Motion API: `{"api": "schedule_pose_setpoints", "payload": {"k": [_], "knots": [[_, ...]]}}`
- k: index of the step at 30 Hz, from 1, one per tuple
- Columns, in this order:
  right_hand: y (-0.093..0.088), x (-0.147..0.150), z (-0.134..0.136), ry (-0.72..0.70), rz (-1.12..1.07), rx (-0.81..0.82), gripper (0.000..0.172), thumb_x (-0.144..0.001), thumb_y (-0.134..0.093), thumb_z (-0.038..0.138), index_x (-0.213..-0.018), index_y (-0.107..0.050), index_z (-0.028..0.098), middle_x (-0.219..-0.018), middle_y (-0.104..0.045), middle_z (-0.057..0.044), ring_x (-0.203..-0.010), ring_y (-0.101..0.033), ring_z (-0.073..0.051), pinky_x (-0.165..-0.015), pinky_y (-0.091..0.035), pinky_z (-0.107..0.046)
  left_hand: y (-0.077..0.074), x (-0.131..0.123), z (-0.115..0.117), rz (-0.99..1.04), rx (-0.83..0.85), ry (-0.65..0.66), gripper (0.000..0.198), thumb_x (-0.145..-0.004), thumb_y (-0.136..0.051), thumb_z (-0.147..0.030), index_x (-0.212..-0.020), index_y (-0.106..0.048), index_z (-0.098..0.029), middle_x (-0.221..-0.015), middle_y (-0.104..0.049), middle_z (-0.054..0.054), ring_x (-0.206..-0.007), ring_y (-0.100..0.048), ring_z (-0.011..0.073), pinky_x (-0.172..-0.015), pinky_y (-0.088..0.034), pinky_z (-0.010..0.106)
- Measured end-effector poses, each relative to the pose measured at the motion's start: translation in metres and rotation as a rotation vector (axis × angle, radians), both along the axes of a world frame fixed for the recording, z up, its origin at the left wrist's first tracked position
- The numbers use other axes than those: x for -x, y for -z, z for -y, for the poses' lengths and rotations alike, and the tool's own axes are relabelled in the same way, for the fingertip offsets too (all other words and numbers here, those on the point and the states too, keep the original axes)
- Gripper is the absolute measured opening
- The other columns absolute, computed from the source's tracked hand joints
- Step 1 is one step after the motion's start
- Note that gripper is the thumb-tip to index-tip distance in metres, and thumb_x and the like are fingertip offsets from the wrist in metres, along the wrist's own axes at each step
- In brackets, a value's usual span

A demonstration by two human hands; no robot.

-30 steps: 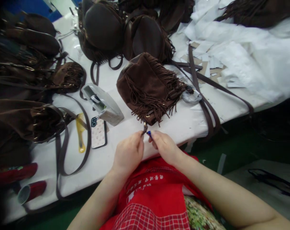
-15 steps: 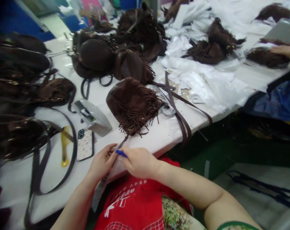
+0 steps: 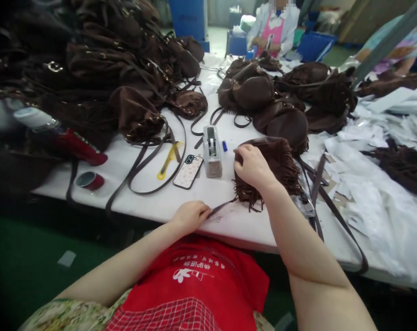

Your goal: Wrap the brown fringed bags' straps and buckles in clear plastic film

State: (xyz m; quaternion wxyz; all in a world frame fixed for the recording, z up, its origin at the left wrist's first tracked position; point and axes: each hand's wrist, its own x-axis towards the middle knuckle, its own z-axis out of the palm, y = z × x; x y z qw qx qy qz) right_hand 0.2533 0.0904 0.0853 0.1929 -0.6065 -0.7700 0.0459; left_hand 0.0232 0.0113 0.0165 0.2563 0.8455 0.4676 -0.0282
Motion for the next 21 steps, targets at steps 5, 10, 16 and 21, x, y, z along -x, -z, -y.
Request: {"api": "schedule_pose_setpoints", "payload": {"k": [5,10,16,21], "knots": [[0.052,-0.036,0.061,-0.2,0.147,0.23,0.047,-0.069,-0.065,0.026,-0.116,-0.066,0.029,-0.154,-0.024,-0.007,-0.139,-0.022,-0.037,-0.11,-0.024,-0.055,-0.001,-0.008,-0.003,0.03,-0.067,0.018,0.038,-0.094,-0.041,-0.033,-0.086,-0.073,-0.015,-0.09,-0.07,0.013,-0.085,-0.067,0.0233,-0.078,-0.05,0.033],[0.092,-0.04,0.082,-0.165,0.076,0.228,0.057,-0.074,-0.06,0.028,-0.131,-0.055,0.028,-0.157,-0.016,-0.011,-0.142,-0.017,-0.036,-0.108,-0.023,-0.057,0.001,-0.022,-0.007,0.045,-0.123,0.047,0.035,-0.093,-0.042,-0.028,-0.088,-0.073,-0.013,-0.089,-0.07,0.014,-0.085,-0.067,0.0244,-0.078,-0.051,0.035],[0.1,-0.034,0.073,-0.168,0.023,0.201,0.046,-0.079,-0.061,0.046,-0.121,-0.064,0.027,-0.155,-0.022,-0.011,-0.14,-0.02,-0.038,-0.107,-0.022,-0.059,0.008,-0.044,-0.018,0.027,-0.16,0.089,0.037,-0.096,-0.037,-0.027,-0.093,-0.071,-0.013,-0.091,-0.069,0.014,-0.085,-0.067,0.0232,-0.076,-0.051,0.033],[0.113,-0.032,0.054,-0.059,-0.006,0.111,0.025,-0.082,-0.059,0.047,-0.091,-0.072,0.028,-0.15,-0.035,-0.007,-0.135,-0.03,-0.036,-0.104,-0.024,-0.06,-0.004,-0.028,-0.029,0.078,-0.174,-0.094,0.038,-0.098,-0.033,-0.032,-0.1,-0.067,-0.016,-0.099,-0.068,0.011,-0.095,-0.065,0.0204,-0.085,-0.049,0.031]]}}
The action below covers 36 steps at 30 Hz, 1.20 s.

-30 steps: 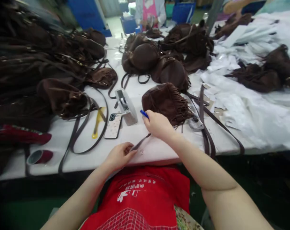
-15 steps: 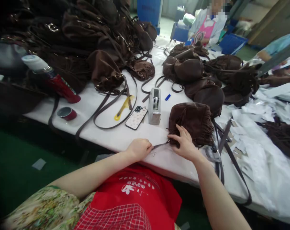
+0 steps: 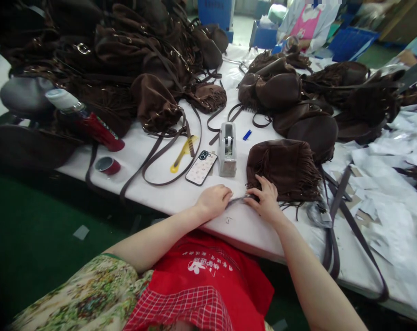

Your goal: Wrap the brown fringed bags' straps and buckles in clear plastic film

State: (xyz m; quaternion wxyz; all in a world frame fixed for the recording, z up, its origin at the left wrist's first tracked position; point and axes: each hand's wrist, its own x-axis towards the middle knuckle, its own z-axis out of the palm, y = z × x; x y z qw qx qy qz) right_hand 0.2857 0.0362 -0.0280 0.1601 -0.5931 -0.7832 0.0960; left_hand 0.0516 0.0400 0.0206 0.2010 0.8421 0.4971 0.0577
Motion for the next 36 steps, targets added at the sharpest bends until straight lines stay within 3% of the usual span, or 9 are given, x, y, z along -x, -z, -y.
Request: {"api": "schedule_pose_setpoints", "payload": {"k": [6,11,16,20,25,28,32,34,36], "knots": [[0.012,-0.027,-0.05,0.088,0.01,-0.064,0.027,-0.081,-0.06,0.047,-0.093,-0.072,0.026,-0.146,-0.04,-0.009,-0.13,-0.035,-0.035,-0.102,-0.027,-0.057,-0.025,0.116,0.032,-0.393,0.263,-0.168,0.037,-0.089,-0.044,-0.038,-0.088,-0.071,-0.012,-0.088,-0.071,0.017,-0.087,-0.068,0.0291,-0.079,-0.05,0.038],[0.014,-0.042,-0.083,0.142,0.023,-0.069,0.029,-0.08,-0.061,0.047,-0.093,-0.072,0.024,-0.143,-0.042,-0.011,-0.128,-0.037,-0.035,-0.102,-0.027,-0.054,0.004,0.186,0.079,-0.534,0.45,-0.278,0.042,-0.079,-0.055,-0.049,-0.09,-0.071,-0.011,-0.093,-0.07,0.021,-0.09,-0.067,0.0332,-0.08,-0.051,0.039],[0.001,-0.044,-0.108,0.167,0.037,-0.03,0.039,-0.082,-0.058,0.049,-0.1,-0.07,0.018,-0.141,-0.041,-0.021,-0.124,-0.038,-0.035,-0.094,-0.029,-0.05,0.046,0.194,0.081,-0.338,0.384,-0.247,0.054,-0.076,-0.062,-0.045,-0.115,-0.062,-0.008,-0.114,-0.065,0.02,-0.104,-0.062,0.0303,-0.089,-0.048,0.034],[-0.01,-0.038,-0.114,0.204,0.084,-0.008,0.04,-0.082,-0.058,0.048,-0.101,-0.071,0.014,-0.137,-0.044,-0.024,-0.12,-0.042,-0.035,-0.092,-0.032,-0.048,0.053,0.195,0.072,-0.101,0.447,-0.214,0.042,-0.077,-0.063,-0.041,-0.111,-0.065,-0.018,-0.109,-0.069,0.01,-0.101,-0.063,0.0245,-0.086,-0.047,0.028],[-0.016,-0.029,-0.104,0.195,0.134,0.03,0.032,-0.081,-0.062,0.04,-0.103,-0.072,0.018,-0.14,-0.045,-0.017,-0.125,-0.042,-0.033,-0.1,-0.033,-0.046,0.052,0.204,0.083,-0.068,0.471,-0.147,0.035,-0.092,-0.04,-0.037,-0.094,-0.07,-0.021,-0.094,-0.072,0.007,-0.087,-0.067,0.0232,-0.076,-0.048,0.029],[-0.017,-0.029,-0.1,0.196,0.146,0.018,0.034,-0.079,-0.064,0.037,-0.108,-0.07,0.022,-0.142,-0.045,-0.014,-0.128,-0.04,-0.032,-0.103,-0.032,-0.045,0.049,0.208,0.097,-0.224,0.352,-0.311,0.042,-0.096,-0.025,-0.027,-0.111,-0.063,-0.015,-0.098,-0.071,0.013,-0.086,-0.068,0.0264,-0.073,-0.049,0.034],[-0.03,-0.024,-0.084,0.242,0.13,-0.042,0.047,-0.077,-0.064,0.033,-0.121,-0.062,0.017,-0.14,-0.045,-0.019,-0.127,-0.041,-0.033,-0.103,-0.033,-0.046,0.031,0.206,0.116,-0.317,0.192,-0.536,0.043,-0.094,-0.028,-0.022,-0.131,-0.047,-0.012,-0.107,-0.068,0.015,-0.088,-0.068,0.0285,-0.072,-0.049,0.037],[-0.042,-0.008,-0.061,0.32,0.014,-0.151,0.046,-0.08,-0.06,0.035,-0.12,-0.06,0.012,-0.128,-0.054,-0.021,-0.118,-0.049,-0.032,-0.097,-0.039,-0.046,0.018,0.203,0.122,-0.255,0.151,-0.579,0.039,-0.093,-0.03,-0.023,-0.127,-0.049,-0.015,-0.106,-0.068,0.012,-0.089,-0.068,0.0274,-0.072,-0.049,0.035],[-0.054,0.019,-0.025,0.396,-0.301,-0.262,0.034,-0.084,-0.055,0.042,-0.101,-0.066,0.014,-0.095,-0.067,-0.013,-0.089,-0.062,-0.025,-0.082,-0.048,-0.039,0.004,0.199,0.126,-0.177,0.13,-0.601,0.034,-0.093,-0.032,-0.022,-0.12,-0.052,-0.017,-0.103,-0.069,0.01,-0.088,-0.068,0.0258,-0.073,-0.049,0.034]]}}
